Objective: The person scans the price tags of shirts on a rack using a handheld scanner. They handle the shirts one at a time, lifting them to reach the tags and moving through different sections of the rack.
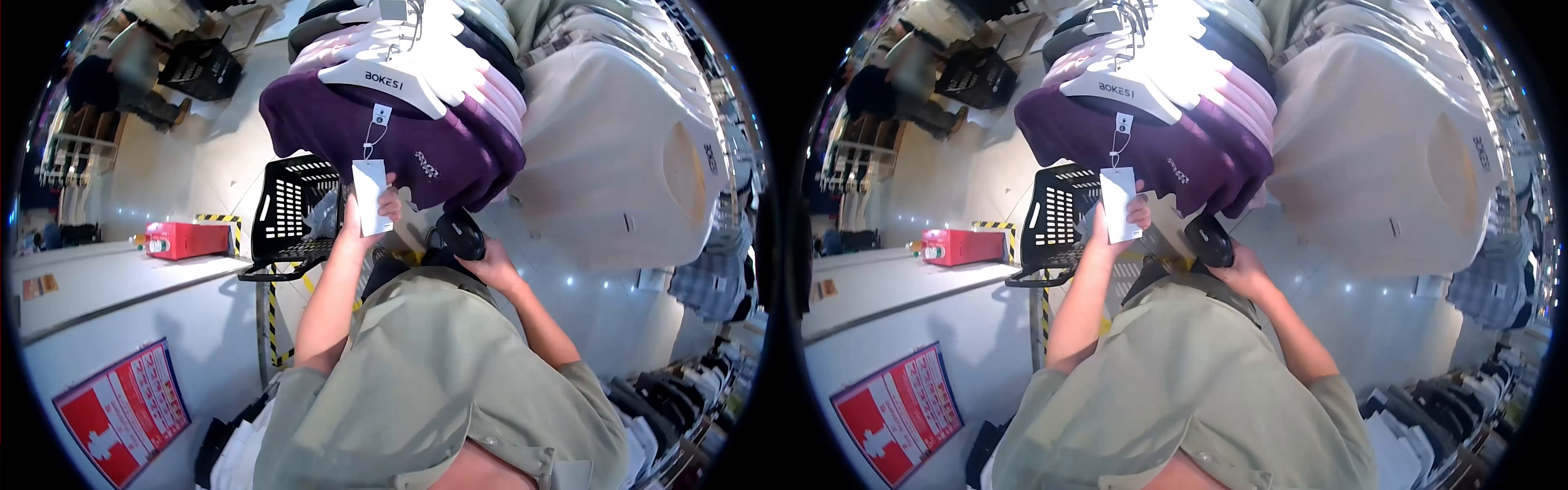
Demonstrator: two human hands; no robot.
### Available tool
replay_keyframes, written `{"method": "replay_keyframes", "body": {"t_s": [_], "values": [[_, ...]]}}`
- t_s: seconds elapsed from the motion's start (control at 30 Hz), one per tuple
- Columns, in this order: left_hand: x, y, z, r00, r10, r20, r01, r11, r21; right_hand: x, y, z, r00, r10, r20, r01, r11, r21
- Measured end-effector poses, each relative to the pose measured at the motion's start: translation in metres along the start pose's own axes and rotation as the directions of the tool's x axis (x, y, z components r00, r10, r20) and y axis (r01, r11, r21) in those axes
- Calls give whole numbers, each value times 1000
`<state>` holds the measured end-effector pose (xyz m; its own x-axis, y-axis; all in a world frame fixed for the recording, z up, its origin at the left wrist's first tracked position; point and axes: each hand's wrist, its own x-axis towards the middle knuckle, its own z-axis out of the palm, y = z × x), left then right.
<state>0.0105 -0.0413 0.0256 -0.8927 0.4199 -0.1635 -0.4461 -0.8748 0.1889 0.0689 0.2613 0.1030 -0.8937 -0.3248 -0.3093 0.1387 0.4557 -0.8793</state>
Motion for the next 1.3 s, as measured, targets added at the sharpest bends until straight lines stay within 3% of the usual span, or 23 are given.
{"method": "replay_keyframes", "body": {"t_s": [0.1,0.2,0.33,0.5,0.63,0.73,0.8,0.83,0.87,1.0,1.17,1.2,1.3], "values": [[-13,10,50,985,-131,109,140,986,-87,-15,-21,21,995,54,-89,-56,998,-24],[-21,18,55,973,-178,147,184,983,-28,-28,-22,47,989,61,-136,-66,997,-28],[-28,24,49,945,-254,204,275,958,-79,-42,-33,78,976,17,-217,-8,999,41],[-34,30,50,947,-290,139,290,957,20,-55,-42,98,963,69,-260,-42,993,107],[-42,32,52,974,-222,48,214,969,125,-56,-49,100,975,68,-213,-46,993,106],[-47,22,47,993,-74,-89,100,938,331,-58,-46,101,961,38,-273,10,985,173],[-43,23,28,997,-71,-34,78,931,357,-57,-47,97,948,50,-315,38,963,268],[-39,25,26,997,-76,-11,75,920,384,-56,-49,91,942,136,-306,-40,953,300],[-37,26,25,997,-75,3,67,909,411,-56,-50,83,933,221,-285,-118,934,338],[-38,24,40,996,-89,-25,88,841,534,-62,-47,65,932,173,-318,46,815,578],[-25,17,37,992,74,-104,17,732,681,-74,-40,51,948,158,-276,126,609,783],[-19,12,31,981,179,-72,-62,646,761,-75,-39,50,954,155,-257,125,571,811],[-9,6,27,949,295,-112,-76,559,826,-74,-38,42,972,109,-206,119,527,841]]}}
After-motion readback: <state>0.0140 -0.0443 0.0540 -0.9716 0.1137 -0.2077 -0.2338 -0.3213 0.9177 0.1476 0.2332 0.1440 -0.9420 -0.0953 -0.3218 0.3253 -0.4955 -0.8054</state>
